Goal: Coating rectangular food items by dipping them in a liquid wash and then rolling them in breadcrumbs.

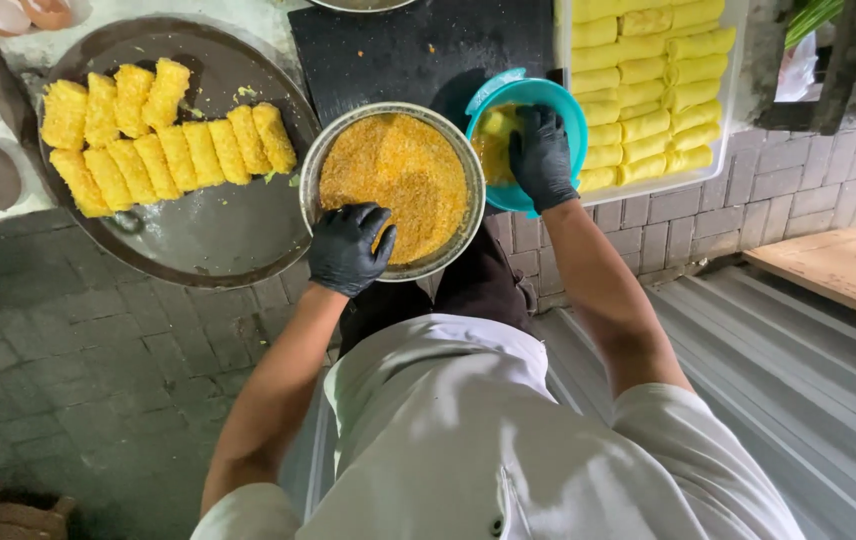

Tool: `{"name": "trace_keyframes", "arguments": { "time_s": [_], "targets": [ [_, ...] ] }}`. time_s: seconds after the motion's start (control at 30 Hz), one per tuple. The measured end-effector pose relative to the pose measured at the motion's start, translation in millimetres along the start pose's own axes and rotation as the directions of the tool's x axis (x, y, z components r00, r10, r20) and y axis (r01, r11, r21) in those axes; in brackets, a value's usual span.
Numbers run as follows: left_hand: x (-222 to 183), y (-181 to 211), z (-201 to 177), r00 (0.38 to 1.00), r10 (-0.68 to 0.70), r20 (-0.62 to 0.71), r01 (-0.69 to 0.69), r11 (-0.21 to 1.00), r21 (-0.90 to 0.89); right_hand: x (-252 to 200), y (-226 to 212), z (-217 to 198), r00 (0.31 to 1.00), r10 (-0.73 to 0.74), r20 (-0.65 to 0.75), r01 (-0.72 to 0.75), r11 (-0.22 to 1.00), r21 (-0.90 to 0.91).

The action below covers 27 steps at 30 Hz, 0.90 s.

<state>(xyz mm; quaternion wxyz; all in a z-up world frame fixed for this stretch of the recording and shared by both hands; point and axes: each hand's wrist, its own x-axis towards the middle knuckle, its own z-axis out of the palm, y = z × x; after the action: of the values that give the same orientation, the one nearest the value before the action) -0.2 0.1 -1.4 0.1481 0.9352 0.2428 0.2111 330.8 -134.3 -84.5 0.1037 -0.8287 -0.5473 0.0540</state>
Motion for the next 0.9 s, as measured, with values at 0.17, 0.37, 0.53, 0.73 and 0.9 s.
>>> {"name": "trace_keyframes", "arguments": {
  "time_s": [0.17, 0.37, 0.53, 0.73, 0.9],
  "targets": [
    [2, 1, -1, 1.0, -0.006, -0.02, 0.005, 1.0, -0.023, -1, -15, -8, 0.995, 0.005, 0.101, 0.007, 0.994, -0.112],
    [7, 3, -7, 1.0, -0.016, -0.005, 0.016, 0.999, -0.045, 3, 11, 25, 0.989, -0.017, 0.146, 0.032, 0.994, -0.101],
    [6, 4, -6, 1.0, -0.021, -0.02, 0.021, 1.0, -0.018, -6, 25, 3, 0.848, 0.248, 0.469, -0.31, 0.949, 0.058],
    [1, 5, -1, 0.999, -0.032, -0.045, 0.032, 0.999, 0.003, -16, 24, 24, 0.904, 0.012, 0.427, -0.016, 1.0, 0.007],
    [0, 3, 1, 0.999, -0.032, -0.003, 0.032, 0.999, 0.015, 5, 0, -101, 0.615, 0.103, 0.782, -0.788, 0.05, 0.614]
  ]
}}
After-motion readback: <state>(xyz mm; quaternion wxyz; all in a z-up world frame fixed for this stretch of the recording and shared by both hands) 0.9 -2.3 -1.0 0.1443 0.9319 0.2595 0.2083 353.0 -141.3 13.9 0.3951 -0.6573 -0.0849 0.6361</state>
